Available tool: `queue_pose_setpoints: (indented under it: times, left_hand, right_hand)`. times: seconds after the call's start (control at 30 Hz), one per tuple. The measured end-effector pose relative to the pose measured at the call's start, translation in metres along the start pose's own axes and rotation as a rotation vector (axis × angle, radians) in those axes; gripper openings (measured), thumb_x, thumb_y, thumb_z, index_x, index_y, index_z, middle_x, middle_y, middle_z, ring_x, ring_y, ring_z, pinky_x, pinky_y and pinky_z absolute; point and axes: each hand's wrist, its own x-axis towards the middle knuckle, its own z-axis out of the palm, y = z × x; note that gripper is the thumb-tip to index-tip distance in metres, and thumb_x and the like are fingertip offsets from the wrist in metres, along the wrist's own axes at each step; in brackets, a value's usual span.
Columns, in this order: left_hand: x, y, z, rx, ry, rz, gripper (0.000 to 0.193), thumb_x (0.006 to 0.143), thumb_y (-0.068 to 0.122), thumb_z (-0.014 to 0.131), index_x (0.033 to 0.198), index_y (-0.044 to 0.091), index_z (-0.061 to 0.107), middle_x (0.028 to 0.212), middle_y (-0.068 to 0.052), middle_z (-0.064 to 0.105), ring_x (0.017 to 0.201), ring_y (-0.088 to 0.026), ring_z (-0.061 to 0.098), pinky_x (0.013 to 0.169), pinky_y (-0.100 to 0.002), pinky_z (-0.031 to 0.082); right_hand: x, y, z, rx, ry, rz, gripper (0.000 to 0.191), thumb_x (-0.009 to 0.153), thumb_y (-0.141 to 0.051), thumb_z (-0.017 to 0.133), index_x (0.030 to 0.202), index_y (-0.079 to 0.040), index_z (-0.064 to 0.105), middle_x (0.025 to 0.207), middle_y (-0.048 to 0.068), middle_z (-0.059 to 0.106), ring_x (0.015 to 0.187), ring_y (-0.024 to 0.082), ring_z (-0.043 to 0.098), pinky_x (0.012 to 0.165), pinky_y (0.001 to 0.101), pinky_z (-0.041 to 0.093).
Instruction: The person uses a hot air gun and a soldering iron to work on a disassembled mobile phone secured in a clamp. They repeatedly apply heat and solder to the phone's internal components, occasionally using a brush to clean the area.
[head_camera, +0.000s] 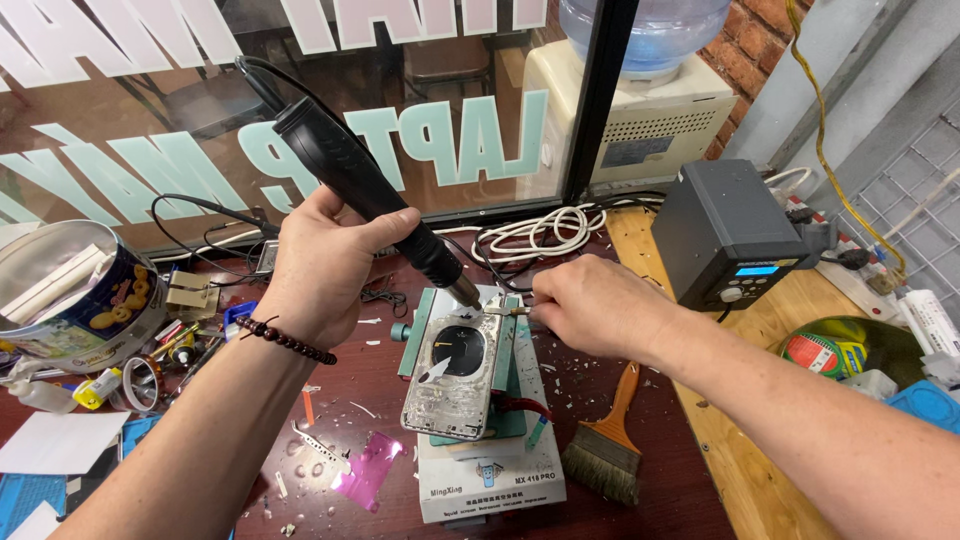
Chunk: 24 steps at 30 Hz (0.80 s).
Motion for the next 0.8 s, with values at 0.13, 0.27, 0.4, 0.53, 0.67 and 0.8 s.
queue_pose_setpoints:
  times: [0.13, 0.27, 0.4, 0.53, 0.67, 0.8]
  left_hand:
    - [0.003, -0.001, 0.0, 0.001, -0.008, 0.017, 0.023, 0.084, 0.005, 0.078, 0.101, 0.007, 0.063, 0.09, -0.004, 0.071, 0.078, -0.016, 0.071, 0.059, -0.03, 0.058]
    - [0.005, -0.004, -0.002, -0.011, -0.003, -0.005, 0.024, 0.083, 0.004, 0.078, 0.101, 0.007, 0.062, 0.09, -0.003, 0.071, 0.078, -0.015, 0.072, 0.059, -0.029, 0.058]
    - [0.004, -0.005, -0.004, -0.066, -0.038, 0.038, 0.024, 0.083, 0.002, 0.077, 0.101, 0.006, 0.062, 0.091, -0.004, 0.071, 0.08, -0.016, 0.073, 0.063, -0.03, 0.062]
    - [0.001, -0.005, -0.004, -0.057, -0.025, 0.014, 0.023, 0.084, 0.002, 0.077, 0.101, 0.005, 0.062, 0.091, -0.005, 0.071, 0.079, -0.017, 0.073, 0.062, -0.032, 0.062]
    - [-0.004, -0.001, -0.007, -0.064, -0.024, 0.011, 0.024, 0.083, 0.001, 0.077, 0.101, 0.005, 0.062, 0.091, -0.005, 0.07, 0.079, -0.016, 0.073, 0.064, -0.031, 0.063]
    - [-0.007, 0.004, -0.009, -0.034, -0.029, 0.014, 0.024, 0.083, 0.003, 0.078, 0.101, 0.006, 0.062, 0.092, -0.003, 0.071, 0.08, -0.016, 0.072, 0.062, -0.03, 0.06]
  right_hand:
    - [-0.004, -0.002, 0.009, 0.003, 0.044, 0.042, 0.019, 0.091, -0.023, 0.066, 0.091, -0.005, 0.073, 0.085, 0.021, 0.074, 0.085, 0.039, 0.074, 0.081, 0.0503, 0.058]
    - [-0.011, -0.006, 0.032, 0.025, 0.082, 0.147, 0.018, 0.092, -0.022, 0.065, 0.092, -0.005, 0.073, 0.086, 0.024, 0.072, 0.086, 0.042, 0.072, 0.081, 0.0524, 0.057]
    - [0.001, 0.007, 0.028, 0.003, 0.074, 0.061, 0.02, 0.091, -0.022, 0.067, 0.089, -0.004, 0.073, 0.085, 0.023, 0.073, 0.086, 0.04, 0.073, 0.081, 0.0506, 0.057]
    - [0.008, 0.016, 0.02, 0.17, -0.028, 0.151, 0.025, 0.089, -0.029, 0.069, 0.086, -0.005, 0.074, 0.082, 0.016, 0.076, 0.081, 0.033, 0.075, 0.075, 0.0451, 0.057]
    - [0.004, 0.012, 0.018, 0.262, -0.055, 0.202, 0.027, 0.089, -0.032, 0.07, 0.087, -0.006, 0.074, 0.08, 0.014, 0.077, 0.077, 0.03, 0.077, 0.074, 0.0426, 0.058]
    - [-0.004, 0.009, 0.015, 0.051, -0.033, 0.214, 0.028, 0.09, -0.036, 0.067, 0.089, -0.01, 0.075, 0.087, 0.011, 0.075, 0.086, 0.03, 0.073, 0.08, 0.0456, 0.055]
